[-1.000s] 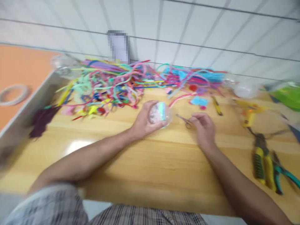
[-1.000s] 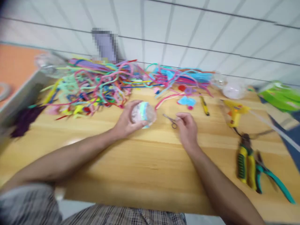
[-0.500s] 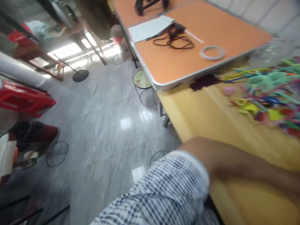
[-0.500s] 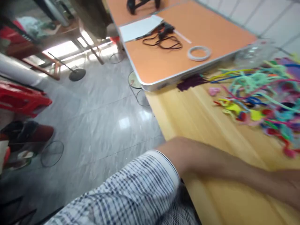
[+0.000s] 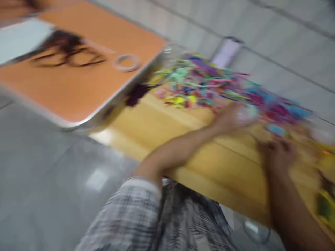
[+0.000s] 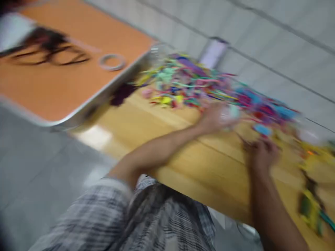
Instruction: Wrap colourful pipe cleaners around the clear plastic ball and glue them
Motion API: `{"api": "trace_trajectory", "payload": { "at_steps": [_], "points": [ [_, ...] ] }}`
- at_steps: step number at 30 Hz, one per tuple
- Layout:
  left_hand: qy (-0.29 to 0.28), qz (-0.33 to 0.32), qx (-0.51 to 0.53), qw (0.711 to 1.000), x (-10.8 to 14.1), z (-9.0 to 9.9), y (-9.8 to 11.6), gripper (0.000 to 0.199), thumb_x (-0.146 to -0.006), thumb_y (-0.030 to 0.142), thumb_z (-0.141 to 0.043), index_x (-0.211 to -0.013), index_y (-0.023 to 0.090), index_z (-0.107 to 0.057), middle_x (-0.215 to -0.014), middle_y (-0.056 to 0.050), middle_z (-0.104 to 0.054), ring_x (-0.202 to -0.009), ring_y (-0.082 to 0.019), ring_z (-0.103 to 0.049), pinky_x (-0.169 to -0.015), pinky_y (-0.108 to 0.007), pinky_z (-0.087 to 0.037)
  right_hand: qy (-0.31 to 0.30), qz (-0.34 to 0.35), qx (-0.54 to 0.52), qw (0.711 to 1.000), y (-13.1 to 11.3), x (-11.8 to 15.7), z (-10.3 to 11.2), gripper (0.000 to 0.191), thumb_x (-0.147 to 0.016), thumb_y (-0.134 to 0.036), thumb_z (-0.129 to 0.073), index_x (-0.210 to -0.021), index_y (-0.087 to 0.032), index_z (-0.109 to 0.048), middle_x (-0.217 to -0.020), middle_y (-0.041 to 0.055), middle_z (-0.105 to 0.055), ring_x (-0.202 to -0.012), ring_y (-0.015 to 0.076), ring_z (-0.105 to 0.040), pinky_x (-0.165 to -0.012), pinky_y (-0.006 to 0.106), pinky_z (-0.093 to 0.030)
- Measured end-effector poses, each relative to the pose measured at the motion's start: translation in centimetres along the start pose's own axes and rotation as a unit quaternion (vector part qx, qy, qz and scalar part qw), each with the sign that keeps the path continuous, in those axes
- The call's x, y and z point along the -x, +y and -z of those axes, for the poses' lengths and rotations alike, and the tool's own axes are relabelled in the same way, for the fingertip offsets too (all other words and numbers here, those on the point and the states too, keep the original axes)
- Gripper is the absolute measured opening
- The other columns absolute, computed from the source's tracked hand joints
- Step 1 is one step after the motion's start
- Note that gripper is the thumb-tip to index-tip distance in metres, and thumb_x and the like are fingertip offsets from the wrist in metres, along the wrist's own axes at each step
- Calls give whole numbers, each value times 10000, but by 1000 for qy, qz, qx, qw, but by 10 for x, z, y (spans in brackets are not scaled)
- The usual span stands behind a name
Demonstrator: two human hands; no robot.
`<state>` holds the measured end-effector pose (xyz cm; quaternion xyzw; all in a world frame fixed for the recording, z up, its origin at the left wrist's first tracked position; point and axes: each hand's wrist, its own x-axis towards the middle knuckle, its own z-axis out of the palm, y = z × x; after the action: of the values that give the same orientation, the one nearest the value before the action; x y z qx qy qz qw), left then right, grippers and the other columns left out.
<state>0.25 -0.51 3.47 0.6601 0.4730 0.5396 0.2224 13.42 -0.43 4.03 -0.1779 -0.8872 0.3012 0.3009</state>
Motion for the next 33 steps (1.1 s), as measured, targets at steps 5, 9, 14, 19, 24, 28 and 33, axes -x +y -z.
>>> {"api": "trace_trajectory", "payload": {
  "at_steps": [5,9,14,19,24,28,33],
  "points": [
    [-57,18,125,990,-22,-68,-19,665,-956,620,-942,-1395,189,-688,-1385,-170,-778,-1306,-368,-750,-1205,-550,-590,388,-292,144,862,18,156,107,268,-1149,-386,-718,-1293,-165,-766,-1193,85,-804,-1038,229,-797,-958,444,-704],
    [-62,7,155,986,-13,-61,-47,781,-888,867,-869,-1374,277,-708,-1410,-136,-767,-1323,-356,-717,-1216,-528,-539,452,-339,105,818,50,178,100,103,-1044,-310,-659,-1014,-237,-724,-855,-19,-715,-771,158,-712,-806,331,-640],
    [-107,19,119,987,-8,-39,-42,925,-844,909,-844,-1450,235,-664,-1408,-145,-738,-1319,-366,-705,-1200,-514,-552,443,-332,33,832,51,163,88,187,-948,-458,-691,-988,-276,-717,-815,-42,-705,-752,158,-675,-752,315,-609],
    [-152,31,106,982,-10,-25,-36,959,-845,910,-819,-1485,224,-620,-1417,-144,-712,-1346,-375,-692,-1225,-511,-558,432,-332,-17,838,43,159,85,239,-904,-490,-689,-954,-257,-708,-784,-45,-689,-696,162,-661,-677,320,-550],
    [-157,37,104,981,-7,-23,-38,1004,-793,890,-889,-1500,232,-616,-1440,-140,-713,-1360,-384,-689,-1247,-522,-548,423,-345,-30,837,43,157,80,238,-900,-480,-681,-963,-252,-711,-797,-53,-696,-696,156,-651,-721,338,-537],
    [-111,61,143,982,-8,-25,-38,928,-767,881,-931,-1398,243,-696,-1392,-120,-746,-1361,-390,-698,-1243,-521,-555,422,-349,-32,836,41,157,79,250,-918,-503,-657,-974,-262,-689,-825,-56,-686,-720,156,-648,-734,337,-548],
    [-91,168,304,933,-15,-28,-25,848,-867,949,-779,-1335,243,-734,-1348,-123,-823,-1392,-397,-766,-1221,-555,-617,430,-341,-52,834,28,144,83,242,-920,-503,-670,-956,-264,-669,-797,-50,-662,-731,168,-625,-763,354,-557]
  ]
}}
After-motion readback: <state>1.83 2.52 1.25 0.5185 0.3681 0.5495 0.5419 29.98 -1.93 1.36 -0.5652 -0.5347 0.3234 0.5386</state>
